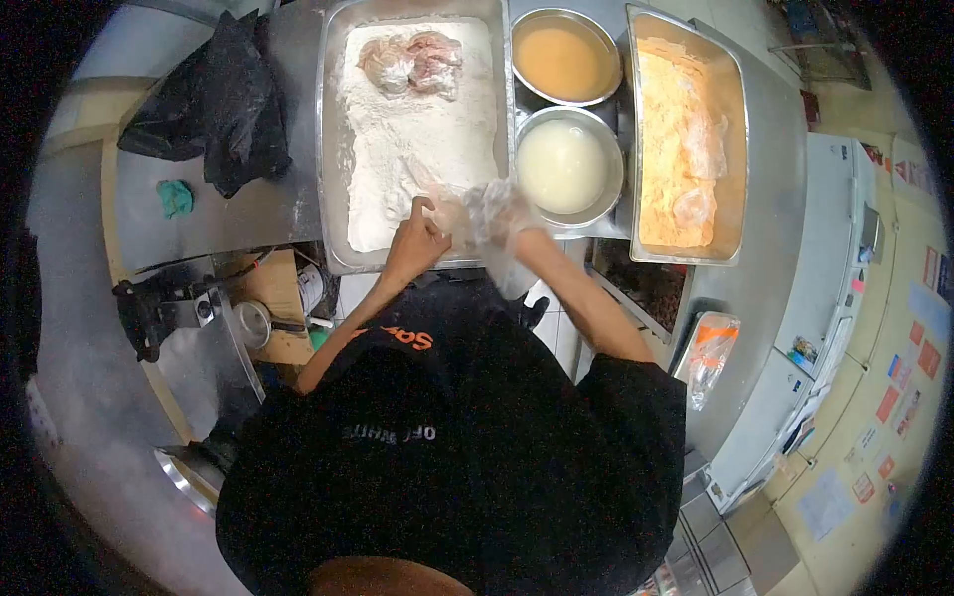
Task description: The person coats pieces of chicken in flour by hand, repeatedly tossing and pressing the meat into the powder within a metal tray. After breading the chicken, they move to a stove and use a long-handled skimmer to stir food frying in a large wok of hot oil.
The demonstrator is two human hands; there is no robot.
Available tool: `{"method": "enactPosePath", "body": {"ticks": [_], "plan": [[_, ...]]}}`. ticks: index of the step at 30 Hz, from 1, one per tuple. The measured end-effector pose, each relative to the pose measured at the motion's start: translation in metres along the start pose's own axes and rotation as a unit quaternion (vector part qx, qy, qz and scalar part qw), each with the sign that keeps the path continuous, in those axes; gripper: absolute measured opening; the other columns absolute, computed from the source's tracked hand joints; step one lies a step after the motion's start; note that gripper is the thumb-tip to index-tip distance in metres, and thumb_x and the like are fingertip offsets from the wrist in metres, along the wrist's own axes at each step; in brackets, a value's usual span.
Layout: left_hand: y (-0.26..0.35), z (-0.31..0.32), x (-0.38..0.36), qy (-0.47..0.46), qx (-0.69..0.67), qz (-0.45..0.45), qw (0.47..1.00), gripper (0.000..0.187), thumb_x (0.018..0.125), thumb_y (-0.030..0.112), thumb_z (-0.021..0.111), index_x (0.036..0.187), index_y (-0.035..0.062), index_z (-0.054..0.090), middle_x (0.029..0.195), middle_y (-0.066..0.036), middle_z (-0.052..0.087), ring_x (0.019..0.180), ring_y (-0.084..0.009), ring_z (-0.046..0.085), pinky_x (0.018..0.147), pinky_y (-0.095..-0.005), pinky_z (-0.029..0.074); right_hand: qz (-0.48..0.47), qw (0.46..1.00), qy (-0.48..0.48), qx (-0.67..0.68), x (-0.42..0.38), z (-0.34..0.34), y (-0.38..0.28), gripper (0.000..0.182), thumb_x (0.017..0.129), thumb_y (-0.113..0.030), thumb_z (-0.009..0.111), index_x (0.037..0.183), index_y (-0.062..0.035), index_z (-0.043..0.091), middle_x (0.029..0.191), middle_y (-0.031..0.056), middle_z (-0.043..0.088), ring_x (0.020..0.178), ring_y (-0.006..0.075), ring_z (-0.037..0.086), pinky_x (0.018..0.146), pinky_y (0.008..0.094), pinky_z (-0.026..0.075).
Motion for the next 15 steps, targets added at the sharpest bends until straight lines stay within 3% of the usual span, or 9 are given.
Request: {"method": "enactPosePath", "body": {"ticks": [1,2,4,7,10,11,13,14,15], "plan": [[-0.001,-0.001,-0.001,0.01,-0.029,0.004,1.0,0.043,0.066,0.006,0.058,0.102,0.0032,0.034,0.06,-0.013,0.053,0.061,-0.0286,0.055,0.056,-0.0373,0.042,0.044,0.997,-0.057,-0.009,-0.001,0.003,-0.006,0.035,0.082,-0.035,0.041,0.101,-0.0074,0.052,0.097,0.0113,0.055,0.094,0.0266,0.051,0.086,0.0385,0.036],[-0.002,-0.004,-0.003,0.029,-0.041,0.015,0.999,0.039,0.066,0.005,0.057,0.099,0.003,0.036,0.06,-0.012,0.052,0.059,-0.0274,0.054,0.055,-0.0364,0.042,0.015,0.996,0.077,-0.031,0.002,0.007,-0.006,0.032,0.082,-0.031,0.041,0.101,-0.0075,0.052,0.097,0.0111,0.055,0.093,0.026,0.051,0.086,0.0383,0.036],[0.003,-0.014,-0.008,0.069,-0.063,0.04,0.995,0.03,0.067,0.003,0.055,0.093,0.0026,0.041,0.058,-0.011,0.049,0.054,-0.025,0.051,0.053,-0.0348,0.04,-0.043,0.936,0.342,-0.07,-0.004,0.033,-0.001,0.027,0.081,-0.024,0.041,0.1,-0.0077,0.052,0.096,0.0107,0.054,0.091,0.0248,0.051,0.085,0.0378,0.035],[0.027,-0.051,-0.024,0.165,0.006,0.15,0.975,0.016,0.068,0.002,0.055,0.083,0.0016,0.047,0.058,-0.01,0.047,0.052,-0.023,0.048,0.052,-0.0331,0.04,-0.08,0.938,0.336,0.021,-0.019,-0.018,0.0,0.022,0.079,-0.017,0.044,0.096,-0.0072,0.054,0.091,0.0093,0.055,0.086,0.025,0.052,0.081,0.0377,0.038],[0.077,-0.093,-0.05,0.218,0.082,0.175,0.957,0.009,0.071,0.0,0.055,0.079,0.0005,0.052,0.059,-0.007,0.045,0.054,-0.0116,0.044,0.05,-0.0243,0.037,-0.097,0.943,0.314,0.056,-0.02,-0.037,-0.01,0.021,0.073,-0.015,0.051,0.092,-0.0068,0.054,0.086,0.0092,0.055,0.082,0.0251,0.053,0.075,0.0367,0.041],[0.093,-0.097,-0.057,0.18,0.081,0.159,0.968,0.016,0.076,0.004,0.053,0.092,0.0012,0.055,0.057,-0.004,0.043,0.05,-0.0105,0.039,0.048,-0.0242,0.034,-0.094,0.951,0.285,0.068,-0.02,-0.047,-0.016,0.02,0.072,-0.016,0.052,0.091,-0.0069,0.054,0.085,0.0094,0.055,0.081,0.0253,0.053,0.073,0.0366,0.041],[0.084,-0.085,-0.059,0.012,-0.019,0.02,1.0,0.019,0.078,0.011,0.052,0.094,0.0003,0.055,0.058,-0.009,0.049,0.052,-0.014,0.047,0.05,-0.0276,0.039,-0.091,0.965,0.228,0.089,-0.021,-0.064,-0.033,0.02,0.071,-0.017,0.054,0.089,-0.007,0.054,0.083,0.0097,0.055,0.079,0.0257,0.053,0.069,0.0365,0.043],[0.078,-0.078,-0.061,-0.073,-0.068,-0.049,0.994,0.022,0.079,0.014,0.051,0.095,-0.0002,0.055,0.059,-0.011,0.052,0.053,-0.0157,0.051,0.052,-0.0292,0.041,-0.103,0.958,0.254,0.084,-0.025,-0.069,-0.038,0.02,0.071,-0.017,0.055,0.088,-0.0072,0.054,0.082,0.0095,0.055,0.078,0.0257,0.054,0.068,0.0367,0.043],[0.066,-0.064,-0.056,-0.121,-0.142,-0.004,0.982,0.028,0.086,0.016,0.044,0.108,0.001,0.049,0.052,0.002,0.039,0.046,-0.0055,0.033,0.042,-0.023,0.029,-0.113,0.95,0.28,0.08,-0.029,-0.071,-0.043,0.019,0.07,-0.018,0.055,0.087,-0.0073,0.054,0.081,0.0093,0.054,0.077,0.0257,0.054,0.067,0.0369,0.043]]}}
Point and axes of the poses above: each hand's wrist, its own x-axis towards the middle knuckle, its own z-axis out of the palm, y = z × x, the point moved 6 cm from there along x, towards the middle knuckle
